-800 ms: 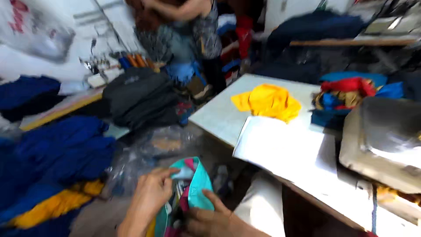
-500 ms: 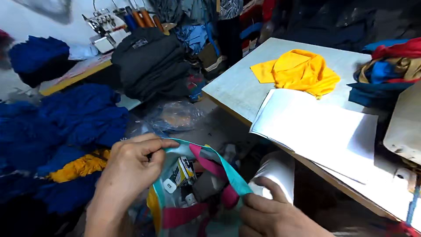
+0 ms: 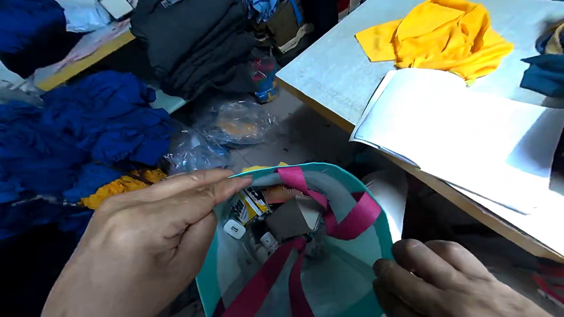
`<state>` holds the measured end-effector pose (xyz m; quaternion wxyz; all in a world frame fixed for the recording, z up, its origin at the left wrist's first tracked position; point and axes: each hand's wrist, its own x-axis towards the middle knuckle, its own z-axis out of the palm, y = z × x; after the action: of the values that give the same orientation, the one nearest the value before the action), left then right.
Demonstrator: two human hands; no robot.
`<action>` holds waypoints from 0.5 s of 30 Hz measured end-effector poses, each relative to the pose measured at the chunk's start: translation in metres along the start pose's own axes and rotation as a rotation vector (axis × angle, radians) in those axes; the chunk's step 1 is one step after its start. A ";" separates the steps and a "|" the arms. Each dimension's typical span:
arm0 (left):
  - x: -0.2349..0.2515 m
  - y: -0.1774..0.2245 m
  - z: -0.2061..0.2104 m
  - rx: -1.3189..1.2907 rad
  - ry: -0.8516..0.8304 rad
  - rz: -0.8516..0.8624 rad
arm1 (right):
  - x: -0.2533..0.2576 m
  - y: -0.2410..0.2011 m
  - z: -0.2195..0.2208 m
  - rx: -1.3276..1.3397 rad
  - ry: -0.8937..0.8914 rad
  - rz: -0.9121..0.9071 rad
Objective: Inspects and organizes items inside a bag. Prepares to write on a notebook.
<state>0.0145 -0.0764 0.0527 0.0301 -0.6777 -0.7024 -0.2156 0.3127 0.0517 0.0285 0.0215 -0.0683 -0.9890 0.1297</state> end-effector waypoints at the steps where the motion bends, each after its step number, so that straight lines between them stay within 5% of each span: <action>1: -0.002 0.004 0.000 -0.010 -0.017 0.003 | 0.002 -0.003 -0.008 0.084 0.004 -0.033; 4: -0.005 0.010 0.000 -0.035 -0.027 0.030 | 0.028 -0.009 -0.006 0.336 0.126 -0.087; 6: -0.005 0.008 -0.002 -0.022 -0.037 0.043 | 0.054 -0.011 0.024 0.209 0.220 -0.048; 8: -0.005 0.003 -0.002 0.002 -0.024 0.039 | 0.066 -0.014 0.038 0.183 -0.017 0.033; 12: -0.007 -0.009 0.003 0.017 0.035 0.000 | 0.057 -0.009 0.045 0.288 -0.151 -0.033; 15: -0.007 -0.011 0.005 0.000 0.054 0.017 | 0.054 -0.002 0.035 0.421 -0.280 0.139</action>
<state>0.0057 -0.0813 0.0434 0.0509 -0.6776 -0.6955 -0.2338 0.2567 0.0486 -0.0033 -0.1110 -0.1112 -0.9265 0.3419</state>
